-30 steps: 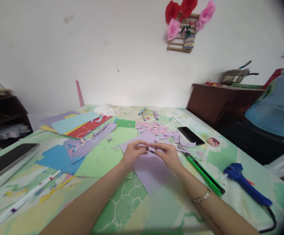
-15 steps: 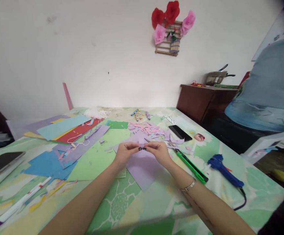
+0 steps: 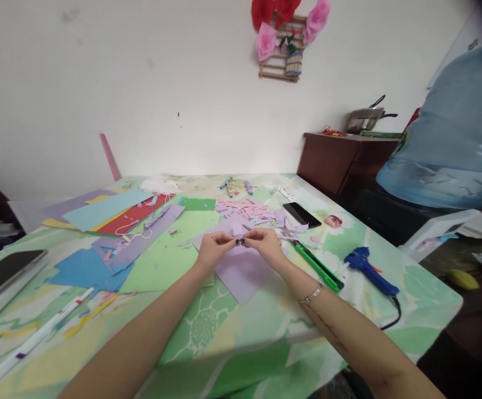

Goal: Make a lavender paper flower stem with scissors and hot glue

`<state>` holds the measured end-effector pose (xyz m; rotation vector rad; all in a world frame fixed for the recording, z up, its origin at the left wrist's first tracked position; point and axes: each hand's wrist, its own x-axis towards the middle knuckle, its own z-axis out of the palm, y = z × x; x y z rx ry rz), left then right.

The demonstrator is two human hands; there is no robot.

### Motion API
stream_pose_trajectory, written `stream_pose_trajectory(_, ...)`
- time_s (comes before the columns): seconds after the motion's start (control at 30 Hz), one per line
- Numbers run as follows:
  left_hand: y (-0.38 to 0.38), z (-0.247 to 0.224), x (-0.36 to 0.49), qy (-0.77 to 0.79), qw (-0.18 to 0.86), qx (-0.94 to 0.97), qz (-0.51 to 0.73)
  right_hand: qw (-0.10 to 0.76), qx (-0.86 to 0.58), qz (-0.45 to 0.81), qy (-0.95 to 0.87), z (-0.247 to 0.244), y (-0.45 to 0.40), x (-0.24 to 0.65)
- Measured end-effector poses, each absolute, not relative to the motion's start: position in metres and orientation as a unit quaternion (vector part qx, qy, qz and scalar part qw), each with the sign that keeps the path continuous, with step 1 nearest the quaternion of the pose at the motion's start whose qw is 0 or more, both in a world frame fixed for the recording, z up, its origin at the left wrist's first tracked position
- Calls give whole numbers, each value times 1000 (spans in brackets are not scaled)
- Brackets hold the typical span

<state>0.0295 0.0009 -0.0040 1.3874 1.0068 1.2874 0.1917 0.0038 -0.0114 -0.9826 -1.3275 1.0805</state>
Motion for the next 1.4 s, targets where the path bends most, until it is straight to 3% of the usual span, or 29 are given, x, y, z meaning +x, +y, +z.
stream_pose_trajectory(1.4,1,-9,30,402,517,550,518,548,-388,496,-550,-18,10,194)
